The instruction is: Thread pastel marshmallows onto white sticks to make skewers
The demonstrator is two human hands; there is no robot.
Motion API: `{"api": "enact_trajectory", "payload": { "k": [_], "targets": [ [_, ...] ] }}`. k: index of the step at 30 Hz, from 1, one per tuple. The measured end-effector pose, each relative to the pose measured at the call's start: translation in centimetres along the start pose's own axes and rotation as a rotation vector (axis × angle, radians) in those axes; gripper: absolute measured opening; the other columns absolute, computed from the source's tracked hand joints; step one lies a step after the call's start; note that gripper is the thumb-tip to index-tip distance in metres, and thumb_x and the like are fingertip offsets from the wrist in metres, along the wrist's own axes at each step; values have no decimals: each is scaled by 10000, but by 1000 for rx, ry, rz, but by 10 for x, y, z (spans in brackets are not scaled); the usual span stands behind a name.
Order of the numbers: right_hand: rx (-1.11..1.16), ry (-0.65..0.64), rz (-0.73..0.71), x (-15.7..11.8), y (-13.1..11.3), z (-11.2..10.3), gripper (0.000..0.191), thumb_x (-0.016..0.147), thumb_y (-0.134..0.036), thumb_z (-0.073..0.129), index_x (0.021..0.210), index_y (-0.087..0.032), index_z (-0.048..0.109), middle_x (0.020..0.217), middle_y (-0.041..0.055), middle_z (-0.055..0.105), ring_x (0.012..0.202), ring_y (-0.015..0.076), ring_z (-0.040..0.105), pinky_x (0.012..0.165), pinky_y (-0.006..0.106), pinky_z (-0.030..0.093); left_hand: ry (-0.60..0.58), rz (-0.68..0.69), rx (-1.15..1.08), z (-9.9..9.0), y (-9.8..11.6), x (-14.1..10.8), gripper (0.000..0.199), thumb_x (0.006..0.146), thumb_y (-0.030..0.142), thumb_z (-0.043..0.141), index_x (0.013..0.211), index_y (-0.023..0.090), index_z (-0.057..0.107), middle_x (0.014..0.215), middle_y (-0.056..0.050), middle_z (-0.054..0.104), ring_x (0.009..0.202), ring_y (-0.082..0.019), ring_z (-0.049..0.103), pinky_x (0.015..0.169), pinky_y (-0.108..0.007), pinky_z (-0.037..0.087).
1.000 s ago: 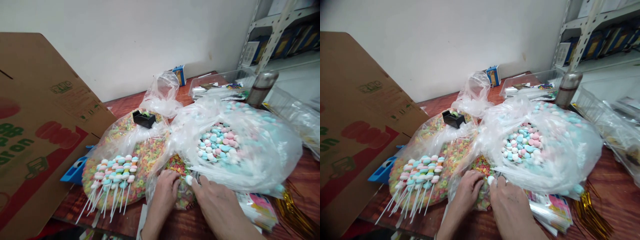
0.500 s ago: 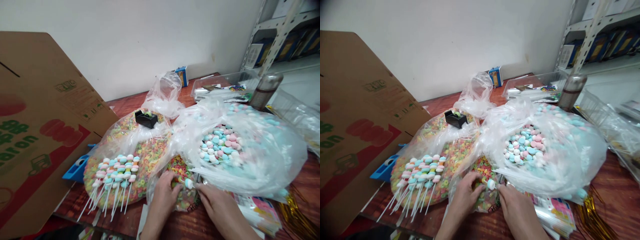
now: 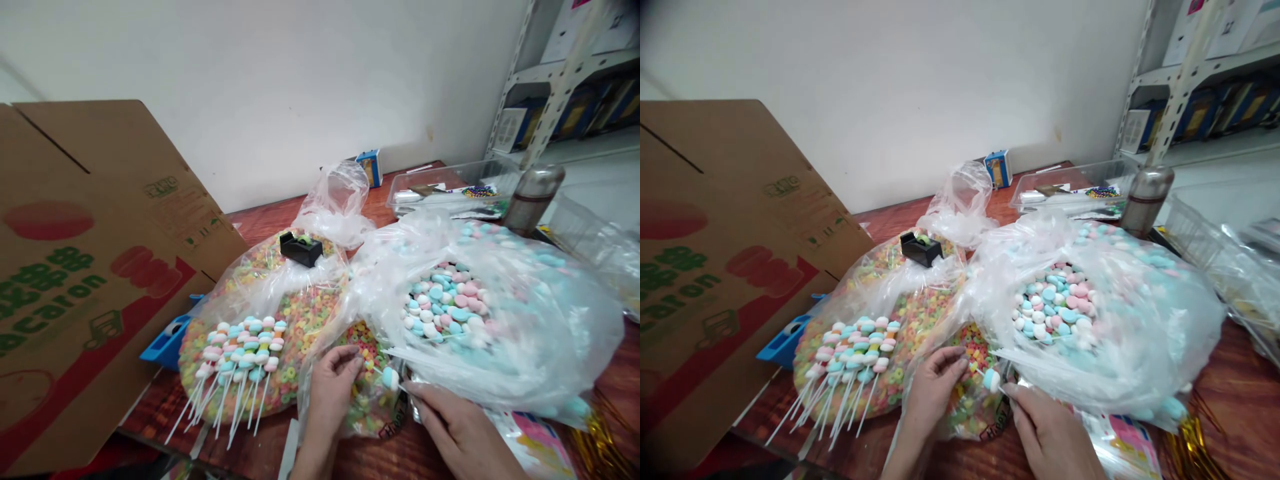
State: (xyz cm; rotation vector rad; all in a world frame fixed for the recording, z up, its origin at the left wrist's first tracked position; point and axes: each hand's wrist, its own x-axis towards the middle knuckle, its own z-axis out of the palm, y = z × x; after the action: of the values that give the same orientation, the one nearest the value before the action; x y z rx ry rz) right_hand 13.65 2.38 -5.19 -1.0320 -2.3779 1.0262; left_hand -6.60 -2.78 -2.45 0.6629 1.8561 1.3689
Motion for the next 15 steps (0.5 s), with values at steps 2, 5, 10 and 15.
{"api": "enact_trajectory", "payload": {
  "k": [2,5,10,15],
  "targets": [
    [-41,3,-12,-1,3,0,361,945,-219,387,1179,-297,651,1161,16,710,1059,188,667,903,336,529,-43,-54,-119,4,1,2,303,660,309,759,911,142,727,869,-68,746,754,-195,697,717,-322,581],
    [-115,24,-27,-2,6,-2,359,948,-222,388,1202,-303,629,1151,19,711,1056,202,670,860,339,551,-77,-65,-138,10,2,1,298,663,299,765,913,140,738,916,-83,756,796,-204,706,731,-315,584],
    [-265,147,-102,-8,6,2,300,936,-223,412,1114,-277,648,954,40,733,817,211,719,699,321,581,3,144,156,20,3,-11,189,746,246,672,909,188,748,900,-73,763,817,-227,713,762,-356,586],
    [-202,295,-76,-9,-3,19,338,912,-141,350,1111,-214,612,979,95,701,853,212,691,681,286,548,77,644,382,33,4,-18,205,837,199,575,971,234,727,951,-60,745,902,-215,686,858,-361,542]
  ]
}}
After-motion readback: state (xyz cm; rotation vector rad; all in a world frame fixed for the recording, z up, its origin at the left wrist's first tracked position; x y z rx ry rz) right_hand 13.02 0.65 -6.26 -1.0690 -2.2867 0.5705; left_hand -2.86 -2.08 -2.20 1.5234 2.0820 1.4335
